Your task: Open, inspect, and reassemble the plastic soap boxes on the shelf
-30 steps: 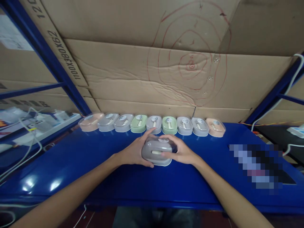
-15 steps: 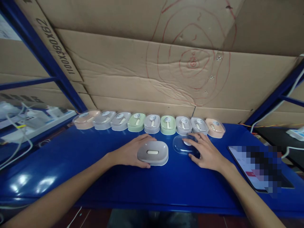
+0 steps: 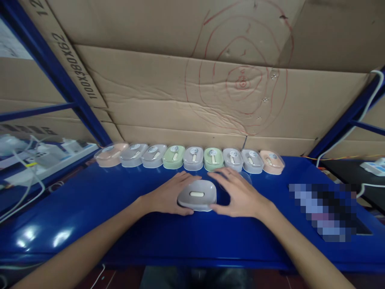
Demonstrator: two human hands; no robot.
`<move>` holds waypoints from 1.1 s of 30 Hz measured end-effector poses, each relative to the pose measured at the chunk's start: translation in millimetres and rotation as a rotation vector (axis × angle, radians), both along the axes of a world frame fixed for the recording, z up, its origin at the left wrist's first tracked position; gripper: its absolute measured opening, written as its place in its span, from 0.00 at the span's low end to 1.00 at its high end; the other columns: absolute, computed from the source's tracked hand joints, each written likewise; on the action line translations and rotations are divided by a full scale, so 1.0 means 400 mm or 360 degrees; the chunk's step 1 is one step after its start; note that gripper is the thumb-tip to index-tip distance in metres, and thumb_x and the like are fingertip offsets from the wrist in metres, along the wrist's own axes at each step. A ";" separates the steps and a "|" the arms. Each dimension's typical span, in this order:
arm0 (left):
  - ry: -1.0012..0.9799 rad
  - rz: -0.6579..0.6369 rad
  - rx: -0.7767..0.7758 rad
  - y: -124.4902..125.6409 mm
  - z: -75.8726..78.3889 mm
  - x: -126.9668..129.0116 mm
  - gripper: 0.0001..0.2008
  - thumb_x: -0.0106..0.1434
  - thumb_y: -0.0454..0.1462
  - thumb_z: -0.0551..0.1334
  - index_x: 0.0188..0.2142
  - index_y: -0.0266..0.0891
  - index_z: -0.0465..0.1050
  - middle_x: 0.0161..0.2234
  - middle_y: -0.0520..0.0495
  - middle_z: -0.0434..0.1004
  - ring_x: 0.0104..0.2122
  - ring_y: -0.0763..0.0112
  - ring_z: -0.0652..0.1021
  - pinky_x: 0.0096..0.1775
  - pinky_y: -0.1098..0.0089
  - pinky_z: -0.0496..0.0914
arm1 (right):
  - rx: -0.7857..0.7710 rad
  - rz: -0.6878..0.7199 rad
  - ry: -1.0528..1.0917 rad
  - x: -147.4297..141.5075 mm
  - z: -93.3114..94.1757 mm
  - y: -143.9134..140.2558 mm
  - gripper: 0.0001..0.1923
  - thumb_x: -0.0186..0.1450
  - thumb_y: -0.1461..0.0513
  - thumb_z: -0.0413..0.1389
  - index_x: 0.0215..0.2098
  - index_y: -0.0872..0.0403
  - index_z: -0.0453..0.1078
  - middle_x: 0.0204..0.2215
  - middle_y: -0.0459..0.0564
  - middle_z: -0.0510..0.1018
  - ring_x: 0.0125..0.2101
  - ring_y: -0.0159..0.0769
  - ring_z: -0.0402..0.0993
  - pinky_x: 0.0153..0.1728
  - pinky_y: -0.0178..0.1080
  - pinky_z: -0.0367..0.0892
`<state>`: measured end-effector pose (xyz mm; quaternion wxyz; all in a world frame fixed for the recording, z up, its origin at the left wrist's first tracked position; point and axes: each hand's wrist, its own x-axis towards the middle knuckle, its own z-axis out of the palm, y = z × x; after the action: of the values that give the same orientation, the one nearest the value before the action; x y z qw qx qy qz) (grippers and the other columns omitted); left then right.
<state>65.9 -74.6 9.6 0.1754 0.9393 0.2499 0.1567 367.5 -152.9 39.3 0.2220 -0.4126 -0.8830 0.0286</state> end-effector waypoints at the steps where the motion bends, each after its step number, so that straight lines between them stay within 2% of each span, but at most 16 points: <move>1: -0.0011 -0.0007 0.0010 0.000 -0.001 0.002 0.51 0.53 0.59 0.78 0.70 0.46 0.64 0.61 0.37 0.75 0.62 0.37 0.74 0.65 0.39 0.66 | -0.0021 0.0070 -0.0016 -0.032 -0.004 0.007 0.53 0.64 0.44 0.71 0.79 0.46 0.57 0.72 0.63 0.70 0.70 0.65 0.68 0.68 0.70 0.68; 3: -0.0042 -0.0032 0.0037 0.000 -0.002 0.007 0.47 0.52 0.58 0.78 0.66 0.46 0.67 0.57 0.38 0.77 0.58 0.40 0.76 0.62 0.41 0.68 | -0.0064 0.0177 -0.0071 -0.084 -0.027 0.027 0.60 0.60 0.41 0.73 0.81 0.50 0.54 0.72 0.67 0.68 0.70 0.69 0.68 0.67 0.70 0.70; 5: -0.0057 -0.0020 0.0056 0.000 -0.001 0.011 0.41 0.52 0.56 0.78 0.61 0.46 0.70 0.53 0.40 0.78 0.54 0.42 0.77 0.60 0.41 0.70 | -0.0066 0.0201 -0.0084 -0.115 -0.059 0.048 0.61 0.61 0.41 0.73 0.81 0.53 0.51 0.72 0.71 0.68 0.69 0.69 0.69 0.66 0.71 0.70; 8: -0.0046 0.0009 0.0055 -0.003 0.000 0.013 0.38 0.51 0.56 0.77 0.56 0.45 0.71 0.50 0.40 0.78 0.54 0.41 0.77 0.60 0.40 0.70 | -0.0049 0.0202 0.0008 -0.124 -0.104 0.062 0.56 0.66 0.42 0.69 0.81 0.51 0.49 0.72 0.70 0.67 0.69 0.65 0.70 0.64 0.67 0.73; 12: -0.0092 0.0001 0.0017 -0.005 -0.002 0.010 0.41 0.52 0.54 0.78 0.60 0.45 0.70 0.55 0.38 0.78 0.57 0.41 0.77 0.62 0.41 0.70 | -0.0032 0.0226 0.0142 -0.112 -0.128 0.053 0.48 0.70 0.44 0.67 0.80 0.47 0.53 0.73 0.65 0.66 0.70 0.62 0.69 0.65 0.65 0.74; 15: -0.0157 0.0074 -0.0098 -0.003 -0.007 0.002 0.47 0.50 0.56 0.80 0.65 0.46 0.67 0.61 0.38 0.76 0.61 0.39 0.75 0.63 0.39 0.69 | -0.0080 0.0234 0.0295 -0.112 -0.126 0.047 0.42 0.72 0.46 0.65 0.78 0.46 0.57 0.73 0.63 0.66 0.69 0.59 0.70 0.66 0.64 0.73; 19: -0.0253 0.0151 -0.0278 0.000 -0.007 -0.008 0.60 0.46 0.60 0.82 0.72 0.50 0.59 0.69 0.35 0.71 0.66 0.33 0.72 0.64 0.34 0.68 | -0.0149 0.0200 0.0557 -0.121 -0.119 0.045 0.35 0.74 0.47 0.64 0.74 0.46 0.63 0.67 0.61 0.74 0.65 0.56 0.75 0.63 0.61 0.76; 23: -0.0401 0.0138 -0.0418 0.003 -0.003 -0.010 0.67 0.45 0.58 0.83 0.77 0.52 0.51 0.62 0.35 0.77 0.60 0.37 0.78 0.59 0.36 0.73 | -0.0188 0.0171 0.0766 -0.124 -0.108 0.048 0.26 0.76 0.48 0.62 0.68 0.47 0.71 0.61 0.59 0.80 0.59 0.53 0.80 0.60 0.57 0.77; 27: -0.0455 0.0166 -0.0501 0.013 -0.005 -0.011 0.74 0.43 0.58 0.84 0.79 0.50 0.45 0.57 0.38 0.80 0.56 0.43 0.81 0.59 0.39 0.73 | -0.0093 -0.0020 0.1030 -0.100 -0.087 0.065 0.18 0.80 0.49 0.54 0.59 0.47 0.77 0.58 0.56 0.83 0.58 0.51 0.80 0.61 0.55 0.75; 30: -0.0352 0.0161 -0.0341 0.024 -0.006 -0.014 0.68 0.45 0.60 0.82 0.78 0.49 0.51 0.58 0.37 0.79 0.58 0.42 0.79 0.62 0.38 0.70 | 0.0065 -0.0157 0.1119 -0.070 -0.069 0.072 0.19 0.81 0.48 0.52 0.56 0.48 0.79 0.57 0.57 0.83 0.59 0.53 0.80 0.61 0.56 0.74; 33: -0.0209 0.0134 -0.0066 0.036 -0.009 -0.019 0.52 0.51 0.63 0.79 0.69 0.48 0.68 0.61 0.37 0.77 0.61 0.39 0.75 0.64 0.37 0.68 | 0.0216 -0.0109 0.0985 -0.054 -0.056 0.057 0.19 0.78 0.48 0.55 0.58 0.48 0.79 0.60 0.59 0.81 0.61 0.56 0.79 0.62 0.58 0.73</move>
<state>58.2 -60.1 5.9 0.2040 0.9118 0.2804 0.2200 346.0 -130.1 16.7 0.5078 -0.3981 -0.7591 0.0863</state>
